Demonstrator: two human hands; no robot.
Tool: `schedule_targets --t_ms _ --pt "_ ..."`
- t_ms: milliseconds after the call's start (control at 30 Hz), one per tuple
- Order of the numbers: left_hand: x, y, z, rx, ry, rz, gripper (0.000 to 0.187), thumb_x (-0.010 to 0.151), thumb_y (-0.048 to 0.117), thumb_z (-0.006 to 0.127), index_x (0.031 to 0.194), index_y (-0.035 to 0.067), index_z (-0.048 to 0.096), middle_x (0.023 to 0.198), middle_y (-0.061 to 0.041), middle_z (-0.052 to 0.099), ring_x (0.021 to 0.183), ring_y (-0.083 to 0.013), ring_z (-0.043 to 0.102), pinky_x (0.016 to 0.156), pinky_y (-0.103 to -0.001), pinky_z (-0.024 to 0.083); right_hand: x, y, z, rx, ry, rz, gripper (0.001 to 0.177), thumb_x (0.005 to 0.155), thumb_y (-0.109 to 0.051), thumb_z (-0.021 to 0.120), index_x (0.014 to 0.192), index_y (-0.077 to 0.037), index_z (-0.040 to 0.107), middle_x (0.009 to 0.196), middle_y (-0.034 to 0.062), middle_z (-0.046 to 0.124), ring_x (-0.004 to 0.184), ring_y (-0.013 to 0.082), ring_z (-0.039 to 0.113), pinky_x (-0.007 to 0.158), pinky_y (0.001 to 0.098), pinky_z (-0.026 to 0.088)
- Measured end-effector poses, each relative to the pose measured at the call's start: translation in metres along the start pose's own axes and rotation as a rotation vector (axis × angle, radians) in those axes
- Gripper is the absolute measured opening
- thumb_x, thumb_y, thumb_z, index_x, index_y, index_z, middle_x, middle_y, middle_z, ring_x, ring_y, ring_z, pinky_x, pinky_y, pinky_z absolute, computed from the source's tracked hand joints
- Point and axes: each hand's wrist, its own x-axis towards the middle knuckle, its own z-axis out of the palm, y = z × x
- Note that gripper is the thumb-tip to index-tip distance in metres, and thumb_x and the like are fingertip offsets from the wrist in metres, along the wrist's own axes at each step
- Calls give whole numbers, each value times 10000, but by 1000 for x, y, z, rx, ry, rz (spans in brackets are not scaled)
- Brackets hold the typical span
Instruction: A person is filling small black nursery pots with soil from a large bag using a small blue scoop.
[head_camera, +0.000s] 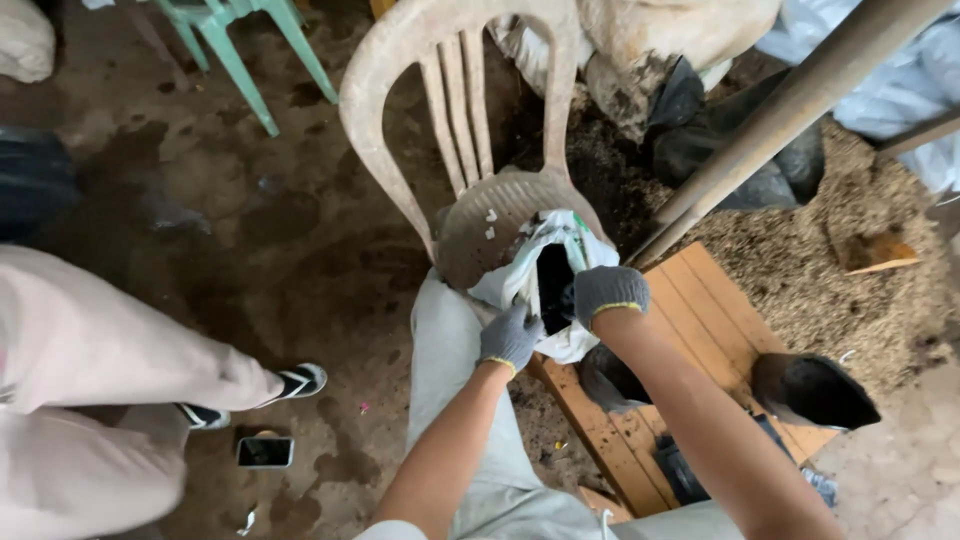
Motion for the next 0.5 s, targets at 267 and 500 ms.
schedule_targets --t_ms 267,500 --pt "2 -2 0 -55 -40 40 289 931 458 514 968 196 632 1011 -78 737 1056 -333 708 903 -529 568 36 6 23 -274 -237 -274 363 960 -228 471 1194 -84 709 1195 116 739 1174 337 681 934 479 559" --pt "0 -4 0 -70 -37 29 306 922 486 515 965 205 627 1017 -76 740 1055 -337 708 915 -535 563 -12 17 -16 -643 -374 -517 455 1023 -165 344 1411 -136 580 1382 41 658 1305 245 603 1060 377 508"
